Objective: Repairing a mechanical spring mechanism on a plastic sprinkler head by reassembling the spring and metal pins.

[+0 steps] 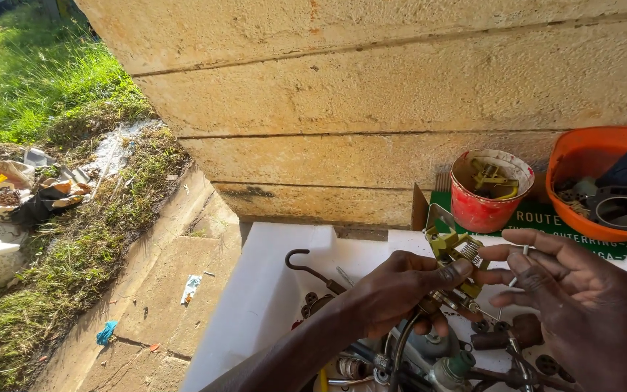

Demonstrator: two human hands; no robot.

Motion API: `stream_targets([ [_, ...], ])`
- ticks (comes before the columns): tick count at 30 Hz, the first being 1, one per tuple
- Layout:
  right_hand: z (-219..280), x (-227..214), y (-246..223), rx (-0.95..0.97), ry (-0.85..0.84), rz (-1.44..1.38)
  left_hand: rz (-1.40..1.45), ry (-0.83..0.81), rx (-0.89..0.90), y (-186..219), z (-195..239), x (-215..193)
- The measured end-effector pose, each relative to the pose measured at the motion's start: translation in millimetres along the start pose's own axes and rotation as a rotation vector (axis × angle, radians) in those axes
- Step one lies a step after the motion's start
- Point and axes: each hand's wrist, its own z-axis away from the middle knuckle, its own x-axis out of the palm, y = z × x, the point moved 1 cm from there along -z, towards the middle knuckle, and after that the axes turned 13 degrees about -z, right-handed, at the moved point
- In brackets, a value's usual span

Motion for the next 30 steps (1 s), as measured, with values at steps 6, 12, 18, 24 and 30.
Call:
stream_targets([
  [6,-9,-5,20,-0.088,-0.017,-0.144,-0.182,0.145,-0.048,3,-1,7],
  [12,-27,-16,30,-0.114,-0.120,-0.088,-0.073,0.226,0.002,19,12,6],
  [18,-34,-17,43,-0.072,-0.245,-0.032,0.018,0.252,-0.020,18,13,-5],
  [24,-41,-14,44,0.043,-0.257,-0.254,0.145,0.207,-0.025,9,7,-12],
  [30,-50,-19,53,-0.088,-0.280,-0.131,0.191,0.139,-0.002,6,7,-7],
])
